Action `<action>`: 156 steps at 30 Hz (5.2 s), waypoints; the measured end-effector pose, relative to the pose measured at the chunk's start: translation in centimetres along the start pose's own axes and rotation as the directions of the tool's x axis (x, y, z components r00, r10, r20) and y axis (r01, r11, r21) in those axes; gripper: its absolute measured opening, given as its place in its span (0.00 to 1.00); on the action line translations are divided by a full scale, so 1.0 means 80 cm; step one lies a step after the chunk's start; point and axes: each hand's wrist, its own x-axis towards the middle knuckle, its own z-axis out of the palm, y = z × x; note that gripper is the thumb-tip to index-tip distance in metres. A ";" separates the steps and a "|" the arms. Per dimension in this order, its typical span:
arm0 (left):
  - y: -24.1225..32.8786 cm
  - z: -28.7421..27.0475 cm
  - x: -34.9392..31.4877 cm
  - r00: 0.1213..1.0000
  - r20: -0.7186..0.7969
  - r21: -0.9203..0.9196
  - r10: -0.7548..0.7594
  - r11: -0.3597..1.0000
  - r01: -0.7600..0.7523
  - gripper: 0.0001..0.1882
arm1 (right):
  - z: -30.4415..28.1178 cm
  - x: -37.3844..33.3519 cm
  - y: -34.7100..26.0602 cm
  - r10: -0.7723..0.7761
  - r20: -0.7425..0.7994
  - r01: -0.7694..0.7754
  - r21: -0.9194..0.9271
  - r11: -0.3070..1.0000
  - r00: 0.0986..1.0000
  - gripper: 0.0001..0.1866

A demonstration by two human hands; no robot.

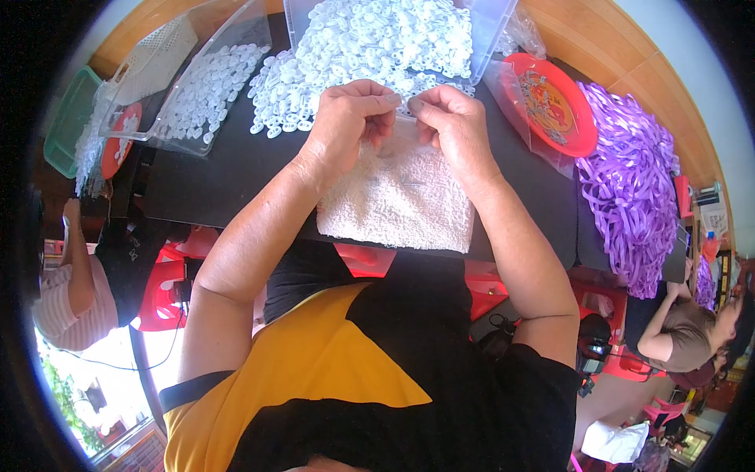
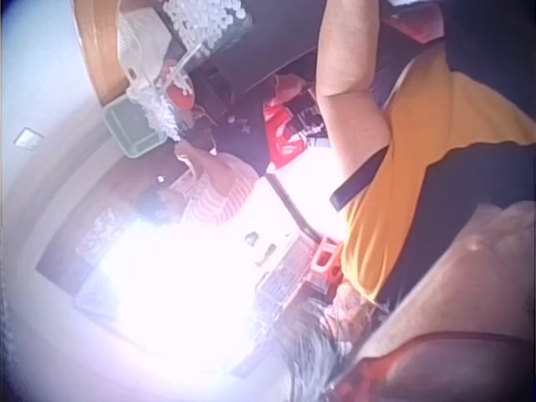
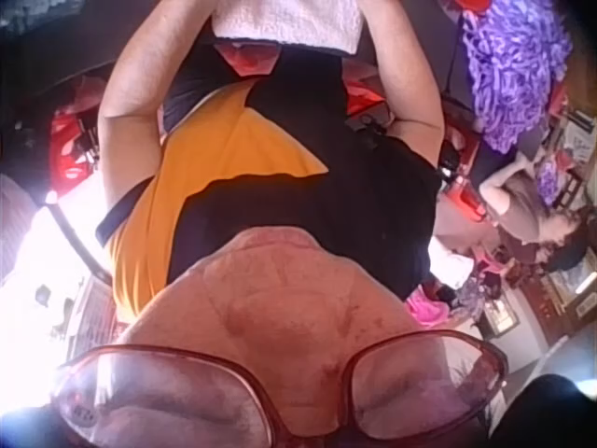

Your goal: The recorder is assembling small white plastic components by hand at a workbench.

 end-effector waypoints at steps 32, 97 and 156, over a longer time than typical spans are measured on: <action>0.000 -0.001 0.001 1.000 0.000 -0.005 0.009 1.000 -0.009 0.06 | -0.001 -0.001 -0.001 0.000 0.012 0.001 -0.034 0.999 1.000 0.08; 0.005 -0.002 -0.005 0.999 0.035 0.010 -0.006 1.000 0.006 0.06 | 0.007 0.004 0.010 -0.021 0.048 0.022 -0.013 1.000 0.999 0.05; -0.004 0.003 0.006 0.998 0.049 0.219 0.044 0.974 -0.054 0.09 | -0.003 0.008 0.035 -0.267 0.074 0.270 -0.028 0.962 0.961 0.05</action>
